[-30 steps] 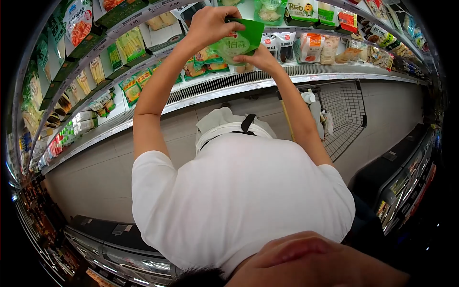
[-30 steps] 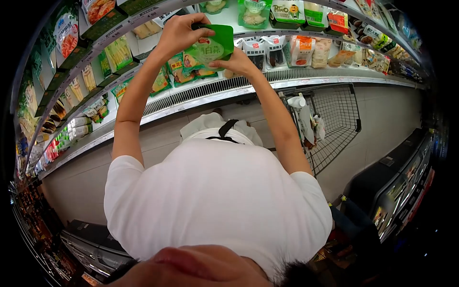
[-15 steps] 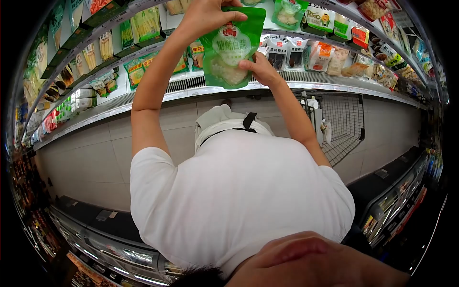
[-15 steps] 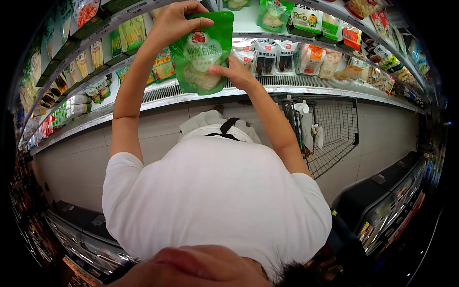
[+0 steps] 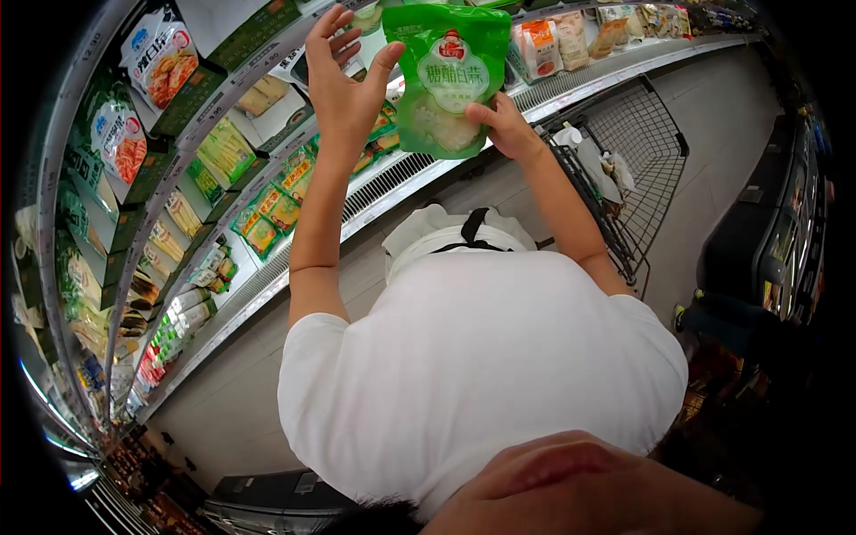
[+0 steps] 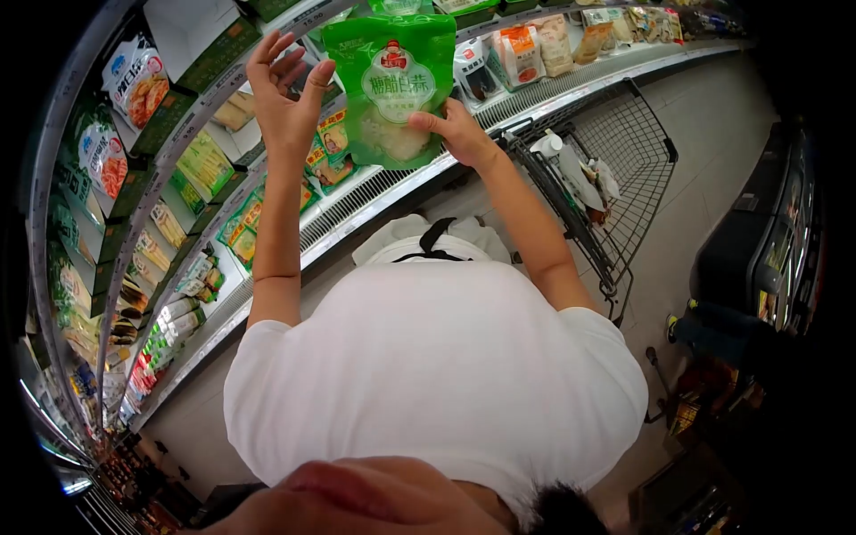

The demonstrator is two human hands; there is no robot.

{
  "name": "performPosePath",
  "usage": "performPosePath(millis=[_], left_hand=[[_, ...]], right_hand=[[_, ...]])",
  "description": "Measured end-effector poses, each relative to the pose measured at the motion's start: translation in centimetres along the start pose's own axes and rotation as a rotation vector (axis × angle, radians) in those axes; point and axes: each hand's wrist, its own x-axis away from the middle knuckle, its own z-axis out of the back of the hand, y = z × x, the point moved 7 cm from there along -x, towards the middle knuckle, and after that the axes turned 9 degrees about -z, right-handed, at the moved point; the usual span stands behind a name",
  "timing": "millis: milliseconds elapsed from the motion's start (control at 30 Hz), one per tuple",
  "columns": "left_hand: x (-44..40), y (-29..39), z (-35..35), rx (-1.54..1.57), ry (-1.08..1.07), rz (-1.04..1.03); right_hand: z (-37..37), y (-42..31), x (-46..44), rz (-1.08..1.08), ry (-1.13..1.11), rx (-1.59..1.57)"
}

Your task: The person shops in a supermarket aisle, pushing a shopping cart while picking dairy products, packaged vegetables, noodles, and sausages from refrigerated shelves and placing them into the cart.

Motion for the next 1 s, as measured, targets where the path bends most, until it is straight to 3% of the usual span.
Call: performPosePath(millis=[133,333,733,933,1000], left_hand=[[3.5,-1.4,-8.8,0.595,-0.243,0.433],[5.7,0.6,-17.1,0.746,-0.62,0.541],[9.1,2.3,-27.6,0.938,-0.652,0.68],[11.0,2.4,-31.7,0.969,-0.683,0.746],[11.5,2.8,-32.9,0.957,-0.712,0.761]], right_hand=[[2.6,-3.6,4.2,0.204,0.141,-0.038],[6.5,-3.6,10.6,0.326,0.433,-0.017],[12.3,-1.7,18.3,0.361,0.677,-0.114],[15.9,-3.0,20.8,0.264,0.601,-0.022],[17.8,-4.5,22.5,0.334,0.615,-0.138]])
